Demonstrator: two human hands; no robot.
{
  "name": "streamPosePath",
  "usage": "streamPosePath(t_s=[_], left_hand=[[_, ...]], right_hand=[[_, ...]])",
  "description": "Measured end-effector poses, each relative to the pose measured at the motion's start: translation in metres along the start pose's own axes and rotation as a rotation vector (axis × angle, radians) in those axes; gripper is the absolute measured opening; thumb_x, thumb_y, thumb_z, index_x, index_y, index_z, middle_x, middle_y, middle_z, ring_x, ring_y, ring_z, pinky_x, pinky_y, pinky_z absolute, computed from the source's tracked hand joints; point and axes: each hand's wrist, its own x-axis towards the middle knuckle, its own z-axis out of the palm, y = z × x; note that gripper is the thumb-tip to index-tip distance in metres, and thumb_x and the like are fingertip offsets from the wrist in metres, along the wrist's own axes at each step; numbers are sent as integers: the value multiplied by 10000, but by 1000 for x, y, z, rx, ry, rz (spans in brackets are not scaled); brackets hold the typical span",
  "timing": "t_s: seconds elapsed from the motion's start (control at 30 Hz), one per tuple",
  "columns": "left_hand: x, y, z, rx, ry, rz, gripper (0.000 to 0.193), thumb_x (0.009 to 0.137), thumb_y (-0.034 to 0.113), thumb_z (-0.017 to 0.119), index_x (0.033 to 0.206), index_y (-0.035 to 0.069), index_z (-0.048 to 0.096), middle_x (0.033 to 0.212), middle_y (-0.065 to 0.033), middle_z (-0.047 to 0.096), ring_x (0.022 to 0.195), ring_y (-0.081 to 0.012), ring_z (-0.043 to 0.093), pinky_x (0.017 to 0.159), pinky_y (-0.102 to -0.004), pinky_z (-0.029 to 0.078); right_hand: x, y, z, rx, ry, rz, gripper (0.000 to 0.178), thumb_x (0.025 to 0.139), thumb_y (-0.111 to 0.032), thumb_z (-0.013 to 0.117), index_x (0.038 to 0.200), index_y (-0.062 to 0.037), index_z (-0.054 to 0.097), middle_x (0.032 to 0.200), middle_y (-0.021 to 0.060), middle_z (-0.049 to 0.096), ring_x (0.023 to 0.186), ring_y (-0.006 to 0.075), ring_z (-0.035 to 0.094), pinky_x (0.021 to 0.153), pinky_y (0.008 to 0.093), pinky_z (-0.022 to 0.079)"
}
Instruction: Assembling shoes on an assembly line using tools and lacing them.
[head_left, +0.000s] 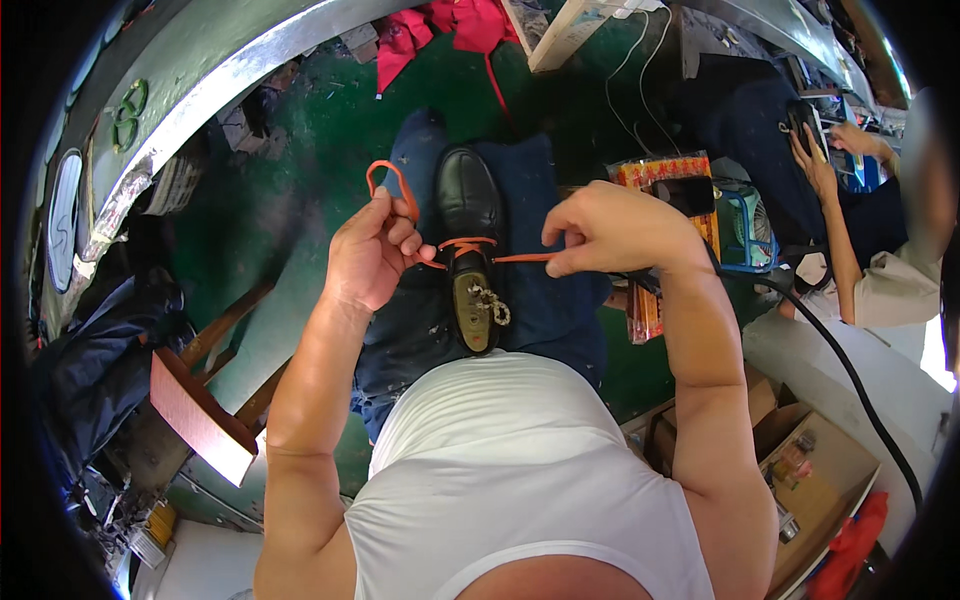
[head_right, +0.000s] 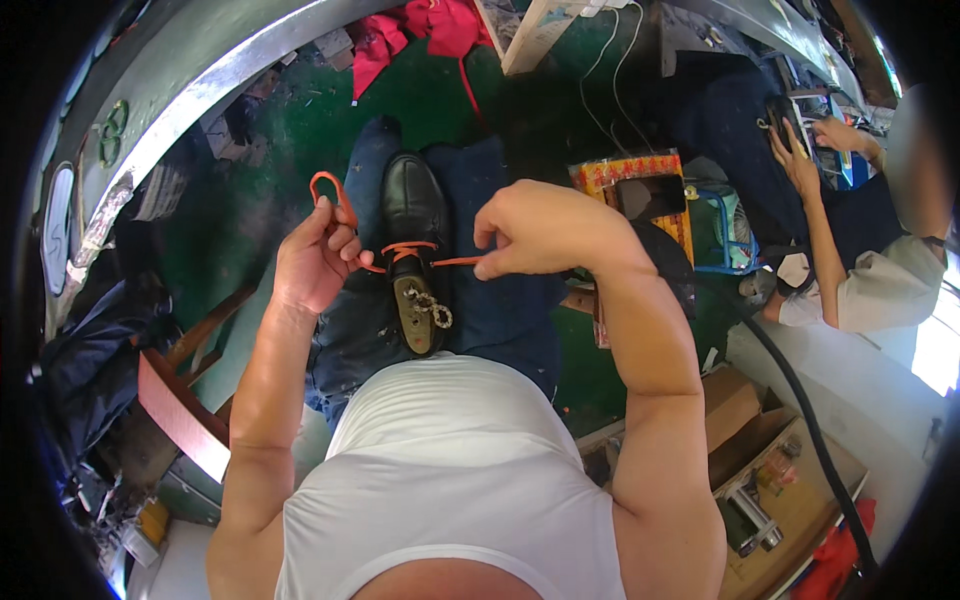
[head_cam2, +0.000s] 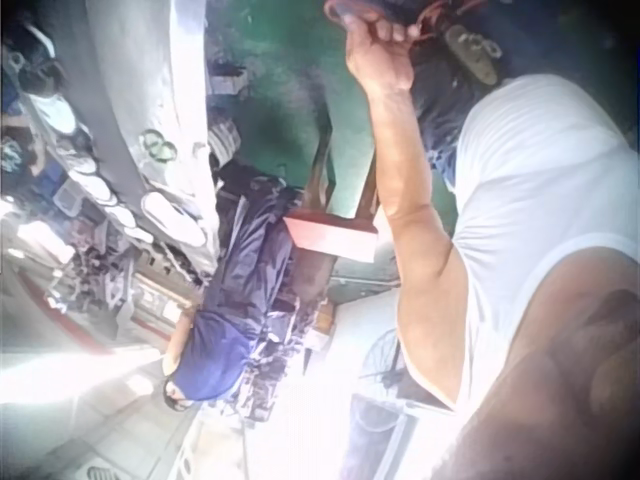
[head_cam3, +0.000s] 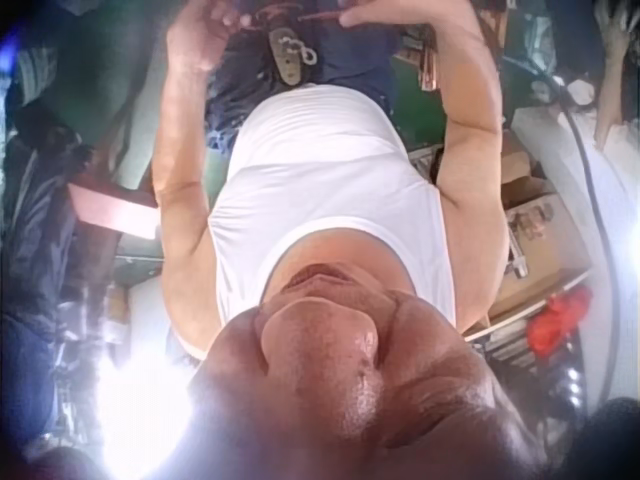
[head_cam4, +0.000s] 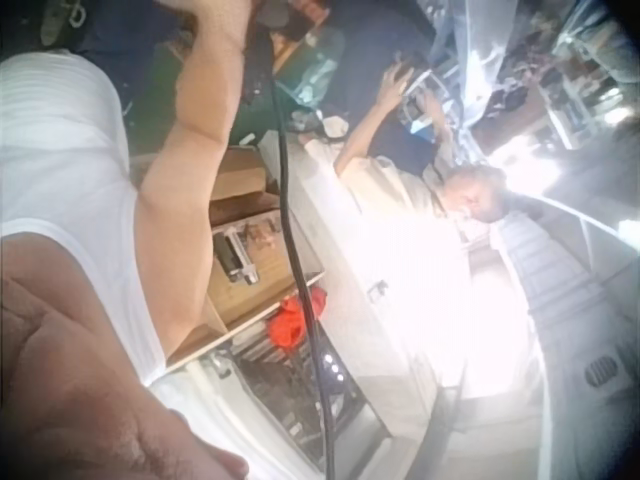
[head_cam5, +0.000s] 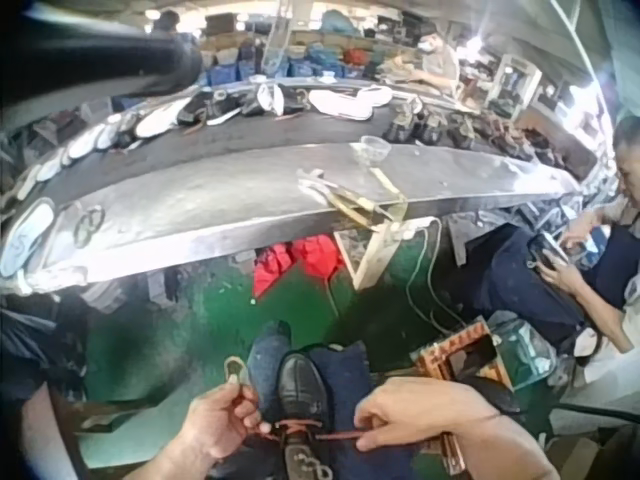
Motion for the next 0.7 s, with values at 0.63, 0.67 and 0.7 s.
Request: streamPosePath(t_s=[0.63, 0.67, 0.7], left_hand=[[19, 32, 50, 1478, -854, 557, 197, 826, 67, 705, 1017, 19, 716, 909, -73, 657, 834, -237, 643, 773, -324, 509], [23, 31, 49, 1819, -885, 957, 304, 720, 92, 744, 1021, 69, 715, 918, -62, 629, 864, -257, 631, 772, -356, 518], [28, 30, 48, 1815, -888, 951, 304, 720, 92, 744, 1021, 69, 715, 918, -62, 629, 864, -257, 631, 772, -356, 518]], right_hand=[[75, 0, 25, 410, 677, -107, 385, 1023, -316, 516, 1272, -26, 554, 1029, 115, 689, 952, 187, 658, 758, 358, 532], [75, 5, 38, 837, 467, -83, 393, 1037, -315, 488, 1290, -20, 543, 1046, 105, 681, 942, 189, 658, 763, 357, 537], [76, 9, 54, 1253, 232, -54, 402, 1051, -314, 460, 1307, -14, 532, 1063, 96, 674, 932, 190, 658, 767, 356, 543]])
